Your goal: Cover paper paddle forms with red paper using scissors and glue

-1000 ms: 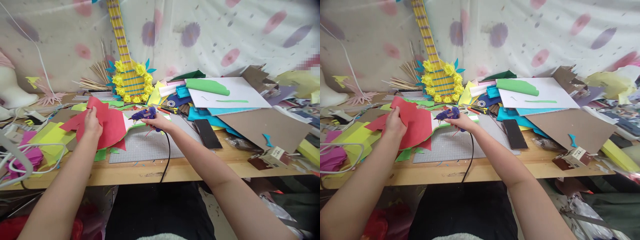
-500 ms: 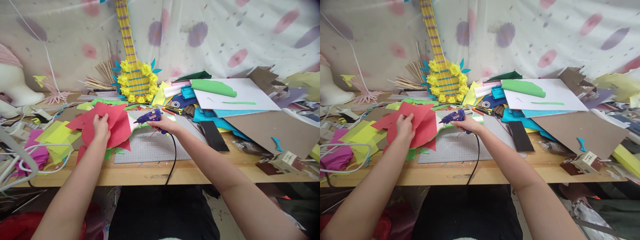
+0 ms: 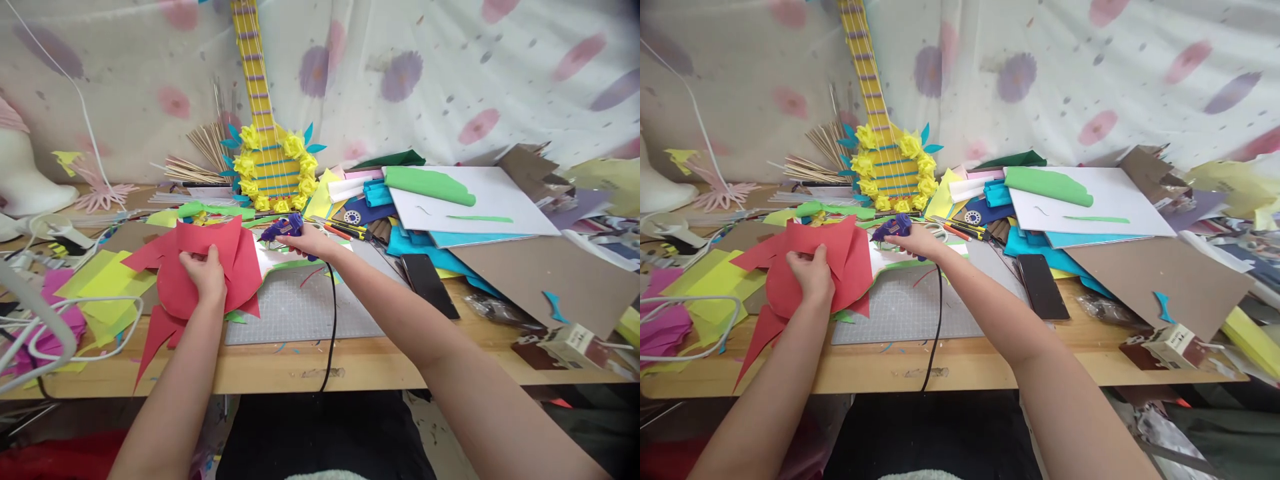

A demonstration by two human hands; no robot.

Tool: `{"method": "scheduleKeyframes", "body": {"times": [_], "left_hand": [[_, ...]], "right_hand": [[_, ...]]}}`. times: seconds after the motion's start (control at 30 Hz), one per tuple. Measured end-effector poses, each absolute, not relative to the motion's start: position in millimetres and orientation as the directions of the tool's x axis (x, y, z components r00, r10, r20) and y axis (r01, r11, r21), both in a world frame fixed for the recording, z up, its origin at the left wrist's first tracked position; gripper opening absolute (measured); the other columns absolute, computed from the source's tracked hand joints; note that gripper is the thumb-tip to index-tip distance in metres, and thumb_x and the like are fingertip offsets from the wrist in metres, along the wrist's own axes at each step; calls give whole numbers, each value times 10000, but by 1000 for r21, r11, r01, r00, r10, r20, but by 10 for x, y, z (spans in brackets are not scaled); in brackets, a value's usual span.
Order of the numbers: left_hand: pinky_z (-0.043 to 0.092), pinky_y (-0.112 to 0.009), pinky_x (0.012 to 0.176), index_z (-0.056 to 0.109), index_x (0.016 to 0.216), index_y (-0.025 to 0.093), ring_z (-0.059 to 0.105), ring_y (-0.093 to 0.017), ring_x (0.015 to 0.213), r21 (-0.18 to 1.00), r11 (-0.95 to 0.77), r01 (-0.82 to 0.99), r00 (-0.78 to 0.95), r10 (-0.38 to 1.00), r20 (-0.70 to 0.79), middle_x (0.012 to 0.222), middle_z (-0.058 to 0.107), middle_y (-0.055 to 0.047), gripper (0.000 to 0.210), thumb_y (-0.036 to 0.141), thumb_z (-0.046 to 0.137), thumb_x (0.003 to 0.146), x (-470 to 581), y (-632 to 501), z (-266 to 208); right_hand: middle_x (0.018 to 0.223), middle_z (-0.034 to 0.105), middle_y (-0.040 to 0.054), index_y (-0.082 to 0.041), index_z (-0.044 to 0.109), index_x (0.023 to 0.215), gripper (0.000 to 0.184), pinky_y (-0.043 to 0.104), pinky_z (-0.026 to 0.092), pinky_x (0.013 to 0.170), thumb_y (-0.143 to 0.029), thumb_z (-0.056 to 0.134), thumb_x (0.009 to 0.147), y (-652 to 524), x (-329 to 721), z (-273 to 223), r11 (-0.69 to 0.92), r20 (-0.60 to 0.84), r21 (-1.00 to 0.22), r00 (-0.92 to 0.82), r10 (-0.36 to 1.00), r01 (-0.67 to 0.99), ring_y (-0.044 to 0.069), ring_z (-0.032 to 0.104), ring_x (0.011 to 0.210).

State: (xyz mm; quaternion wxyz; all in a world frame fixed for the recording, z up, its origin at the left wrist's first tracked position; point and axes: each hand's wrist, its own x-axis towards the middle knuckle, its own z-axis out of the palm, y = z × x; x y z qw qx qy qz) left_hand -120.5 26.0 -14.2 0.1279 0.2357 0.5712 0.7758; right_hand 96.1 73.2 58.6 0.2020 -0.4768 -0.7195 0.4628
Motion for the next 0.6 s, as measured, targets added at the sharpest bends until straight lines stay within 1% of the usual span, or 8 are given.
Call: {"method": "scheduleKeyframes", "body": {"times": [0.23,0.5,0.6], "left_hand": [[473,-324,943,368,901,214,627,-134,918,957,-278,84,-846,487,216,981,599,-50,299,106,583,723,-1182,228,-131],[461,-309,968,362,932,220,620,-143,1017,960,-257,111,-830,507,232,1100,593,-83,309,97,565,735,-1168,210,-134],[464,-315,964,362,937,218,621,-151,1020,961,-251,119,-829,507,235,1105,591,-91,312,101,569,734,-1169,204,-141]], "right_hand": [[645,602,28,-166,590,767,363,213,356,382,-525,636,787,993,698,485,111,-157,-803,-389,908,585,83,482,452],[638,613,38,-159,572,694,403,212,345,408,-548,620,787,1040,650,489,112,-157,-796,-382,911,595,84,490,478],[639,620,40,-152,595,732,377,216,347,419,-523,620,797,1036,642,520,124,-142,-791,-376,916,599,89,498,487]]}}
